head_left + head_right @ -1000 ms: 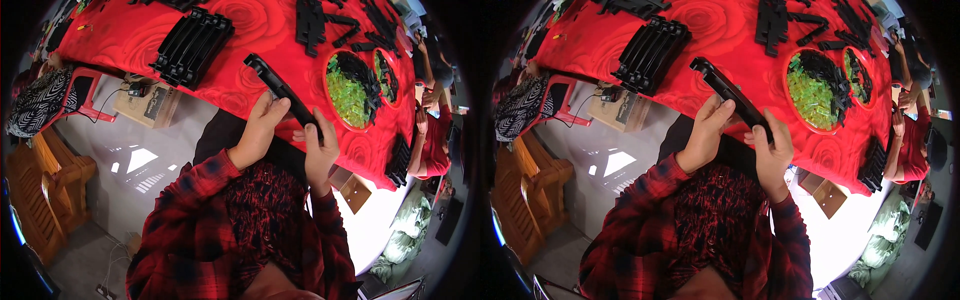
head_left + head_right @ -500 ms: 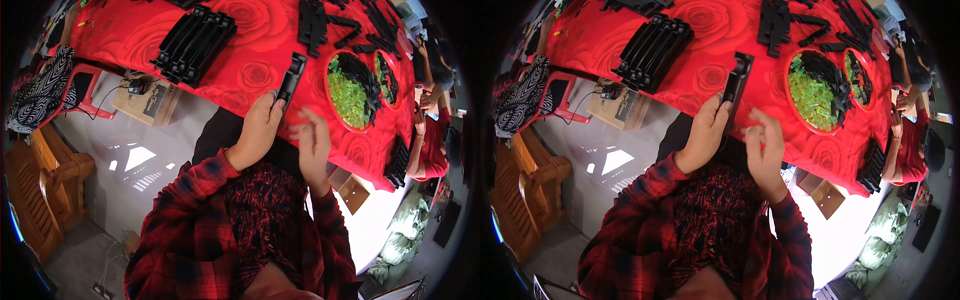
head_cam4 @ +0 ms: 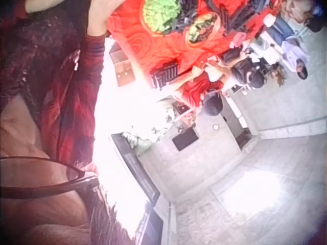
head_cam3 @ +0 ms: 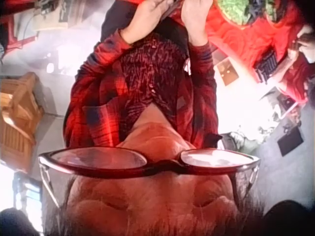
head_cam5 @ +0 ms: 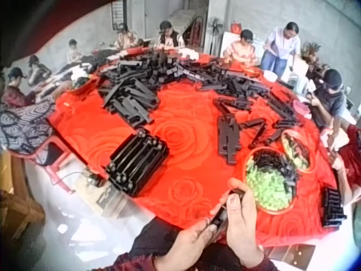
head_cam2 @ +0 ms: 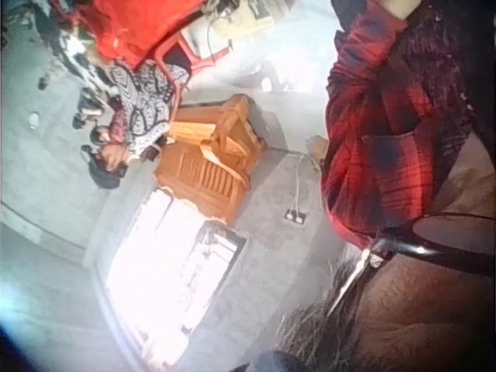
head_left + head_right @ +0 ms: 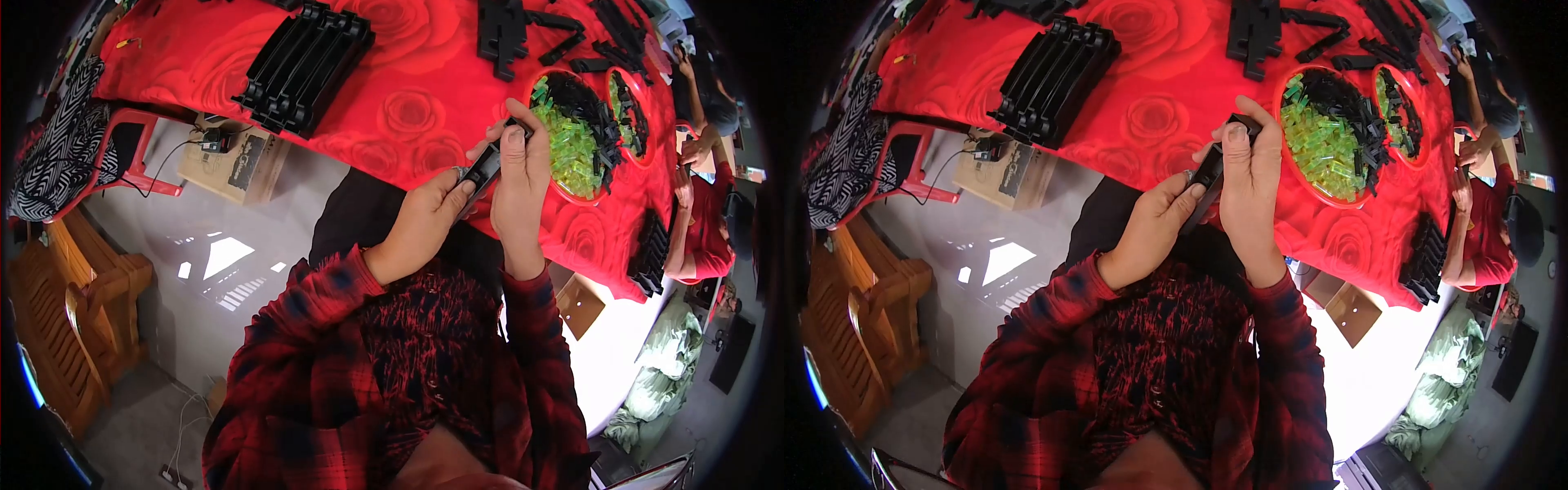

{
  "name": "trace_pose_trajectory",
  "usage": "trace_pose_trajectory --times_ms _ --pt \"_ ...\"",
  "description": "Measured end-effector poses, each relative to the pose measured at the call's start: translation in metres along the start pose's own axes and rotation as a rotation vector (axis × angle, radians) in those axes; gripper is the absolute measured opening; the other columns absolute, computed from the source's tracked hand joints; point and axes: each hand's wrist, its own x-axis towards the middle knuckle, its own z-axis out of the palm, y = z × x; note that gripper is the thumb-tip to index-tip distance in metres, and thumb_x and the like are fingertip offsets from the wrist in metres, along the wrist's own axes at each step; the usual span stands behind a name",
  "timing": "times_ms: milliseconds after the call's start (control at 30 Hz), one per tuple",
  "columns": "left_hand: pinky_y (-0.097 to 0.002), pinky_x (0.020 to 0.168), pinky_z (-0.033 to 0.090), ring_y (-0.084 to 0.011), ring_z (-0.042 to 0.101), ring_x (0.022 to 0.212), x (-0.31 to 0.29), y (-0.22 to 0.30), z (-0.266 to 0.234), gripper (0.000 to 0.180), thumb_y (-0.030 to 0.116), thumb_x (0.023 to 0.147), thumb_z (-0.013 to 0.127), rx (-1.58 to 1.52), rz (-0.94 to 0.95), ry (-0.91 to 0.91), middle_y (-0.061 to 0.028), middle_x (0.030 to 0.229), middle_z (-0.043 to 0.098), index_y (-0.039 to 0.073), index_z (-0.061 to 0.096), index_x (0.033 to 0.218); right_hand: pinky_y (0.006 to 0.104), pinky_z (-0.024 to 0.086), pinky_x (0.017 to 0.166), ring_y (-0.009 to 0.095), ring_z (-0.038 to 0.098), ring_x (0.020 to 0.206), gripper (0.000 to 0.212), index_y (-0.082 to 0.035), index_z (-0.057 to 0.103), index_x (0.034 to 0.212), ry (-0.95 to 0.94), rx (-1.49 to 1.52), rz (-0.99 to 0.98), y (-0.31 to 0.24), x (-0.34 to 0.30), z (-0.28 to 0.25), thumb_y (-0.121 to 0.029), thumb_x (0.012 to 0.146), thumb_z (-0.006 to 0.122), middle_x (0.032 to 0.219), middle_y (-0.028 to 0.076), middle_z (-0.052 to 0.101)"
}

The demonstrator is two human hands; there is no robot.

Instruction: The person assembles bubble levels by holding plastic housings and inserting green level vials into them by hand.

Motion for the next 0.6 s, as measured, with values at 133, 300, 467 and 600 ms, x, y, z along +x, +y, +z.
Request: trace_pose_trajectory --times_ms 133,300,467,600 --pt "-0.0253 0.060 0.040 -0.0039 0.046 0.071 0.000 -0.001 0.003 0.022 0.020 0.105 0.057 -0.059 -0.031 0.009 0.0021 0.073 0.050 0.000 0.060 0.095 0.0332 0.053 0.082 0.016 0.061 0.083 0.039 0.002 0.043 0.136 0.002 0.047 -0.028 0.002 -0.002 0.001 -0.027 0.109 0.046 0.098 0.006 0.053" --pt "-0.0241 0.059 0.043 -0.0051 0.050 0.067 0.000 -0.011 0.001 0.021 0.018 0.103 0.061 -0.072 0.009 0.030 0.0015 0.074 0.056 0.000 0.061 0.092 0.0322 0.052 0.077 0.015 0.060 0.081 0.037 -0.001 0.041 0.134 -0.005 0.144 -0.030 0.005 -0.005 0.000 -0.027 0.109 0.046 0.097 0.005 0.051" --pt "-0.0232 0.059 0.045 -0.0052 0.054 0.066 -0.004 -0.001 0.002 0.019 0.017 0.101 0.063 -0.149 -0.003 0.029 0.0007 0.075 0.060 0.001 0.062 0.092 0.0293 0.050 0.072 0.013 0.059 0.077 0.033 -0.003 0.040 0.130 -0.021 0.187 -0.082 0.005 -0.006 0.000 -0.027 0.109 0.045 0.095 0.005 0.051" --pt "-0.0226 0.059 0.047 -0.0054 0.057 0.066 -0.007 0.004 0.002 0.017 0.017 0.101 0.063 -0.231 -0.043 0.015 0.0004 0.076 0.061 0.001 0.064 0.094 0.0323 0.048 0.072 0.015 0.055 0.075 0.031 -0.004 0.041 0.128 -0.080 0.249 -0.119 0.007 -0.010 -0.001 -0.028 0.109 0.045 0.093 0.005 0.050"
